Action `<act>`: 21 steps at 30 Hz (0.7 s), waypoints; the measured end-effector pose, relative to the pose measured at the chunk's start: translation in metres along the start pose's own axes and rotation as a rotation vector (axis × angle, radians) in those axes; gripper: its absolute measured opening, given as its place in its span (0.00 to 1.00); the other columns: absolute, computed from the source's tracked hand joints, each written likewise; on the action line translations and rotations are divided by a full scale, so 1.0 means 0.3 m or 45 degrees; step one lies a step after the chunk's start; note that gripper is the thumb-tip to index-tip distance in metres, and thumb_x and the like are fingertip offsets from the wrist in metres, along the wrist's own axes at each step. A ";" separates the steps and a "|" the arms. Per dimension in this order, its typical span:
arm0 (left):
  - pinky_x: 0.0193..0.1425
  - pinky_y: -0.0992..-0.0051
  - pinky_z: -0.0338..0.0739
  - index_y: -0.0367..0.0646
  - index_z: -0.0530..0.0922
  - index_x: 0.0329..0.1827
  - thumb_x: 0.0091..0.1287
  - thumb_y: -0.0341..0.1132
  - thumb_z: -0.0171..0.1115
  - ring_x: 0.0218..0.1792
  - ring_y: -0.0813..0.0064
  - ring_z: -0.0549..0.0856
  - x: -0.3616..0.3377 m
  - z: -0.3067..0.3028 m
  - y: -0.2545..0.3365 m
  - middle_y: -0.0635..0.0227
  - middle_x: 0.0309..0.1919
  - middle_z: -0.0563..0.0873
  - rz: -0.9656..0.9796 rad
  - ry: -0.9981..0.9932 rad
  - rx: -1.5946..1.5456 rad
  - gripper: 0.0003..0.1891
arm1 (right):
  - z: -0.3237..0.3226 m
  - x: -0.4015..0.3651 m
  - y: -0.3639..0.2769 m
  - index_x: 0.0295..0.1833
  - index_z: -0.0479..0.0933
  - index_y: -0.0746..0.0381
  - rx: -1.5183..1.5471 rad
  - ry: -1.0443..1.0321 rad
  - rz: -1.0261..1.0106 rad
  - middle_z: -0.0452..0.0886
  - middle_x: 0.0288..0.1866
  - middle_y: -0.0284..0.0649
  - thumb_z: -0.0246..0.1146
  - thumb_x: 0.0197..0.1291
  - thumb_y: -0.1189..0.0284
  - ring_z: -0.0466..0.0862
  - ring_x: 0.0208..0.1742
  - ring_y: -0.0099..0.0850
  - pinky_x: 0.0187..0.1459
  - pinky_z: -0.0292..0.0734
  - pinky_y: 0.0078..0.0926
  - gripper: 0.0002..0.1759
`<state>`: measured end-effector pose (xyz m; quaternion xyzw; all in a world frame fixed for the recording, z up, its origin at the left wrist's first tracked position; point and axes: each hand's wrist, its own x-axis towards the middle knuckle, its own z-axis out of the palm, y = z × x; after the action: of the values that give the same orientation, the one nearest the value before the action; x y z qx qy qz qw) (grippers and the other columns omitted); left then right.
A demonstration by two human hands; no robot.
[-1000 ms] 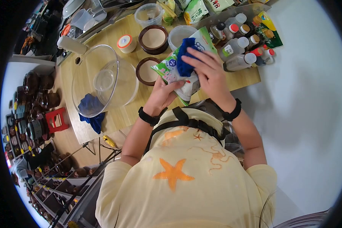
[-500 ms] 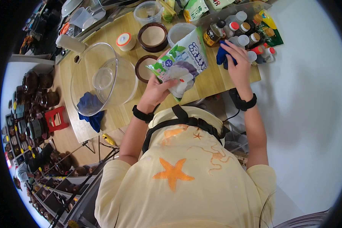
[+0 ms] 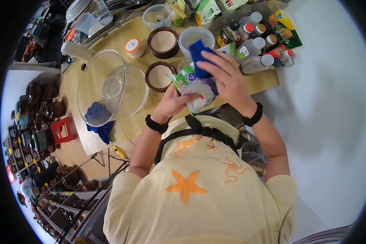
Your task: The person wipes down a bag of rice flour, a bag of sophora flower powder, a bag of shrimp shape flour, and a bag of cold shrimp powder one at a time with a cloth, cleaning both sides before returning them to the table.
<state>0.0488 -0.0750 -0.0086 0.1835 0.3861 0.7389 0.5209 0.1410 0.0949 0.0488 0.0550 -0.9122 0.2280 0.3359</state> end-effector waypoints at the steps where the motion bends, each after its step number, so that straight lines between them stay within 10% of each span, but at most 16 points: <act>1: 0.59 0.64 0.73 0.39 0.65 0.60 0.59 0.16 0.57 0.55 0.66 0.78 -0.002 0.000 0.004 0.61 0.53 0.78 0.000 -0.026 0.048 0.26 | -0.005 -0.004 0.022 0.52 0.76 0.57 -0.011 0.025 0.033 0.74 0.57 0.37 0.56 0.47 0.84 0.72 0.58 0.41 0.57 0.69 0.36 0.24; 12: 0.59 0.66 0.73 0.38 0.65 0.60 0.56 0.14 0.58 0.54 0.67 0.78 -0.010 0.007 -0.016 0.62 0.53 0.78 -0.141 -0.038 0.025 0.27 | -0.048 -0.061 0.137 0.49 0.77 0.59 -0.037 0.093 0.345 0.78 0.50 0.40 0.52 0.49 0.88 0.76 0.51 0.41 0.54 0.70 0.35 0.22; 21: 0.59 0.72 0.71 0.38 0.63 0.62 0.55 0.17 0.58 0.55 0.72 0.75 0.035 0.023 -0.002 0.64 0.54 0.75 0.047 -0.066 0.491 0.30 | -0.009 0.003 -0.164 0.55 0.72 0.61 0.294 -0.048 0.214 0.74 0.56 0.40 0.54 0.48 0.85 0.70 0.61 0.41 0.59 0.67 0.37 0.25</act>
<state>0.0497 -0.0626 -0.0060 0.3059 0.5037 0.6556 0.4721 0.1543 0.0525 0.0699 0.0208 -0.8875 0.3576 0.2898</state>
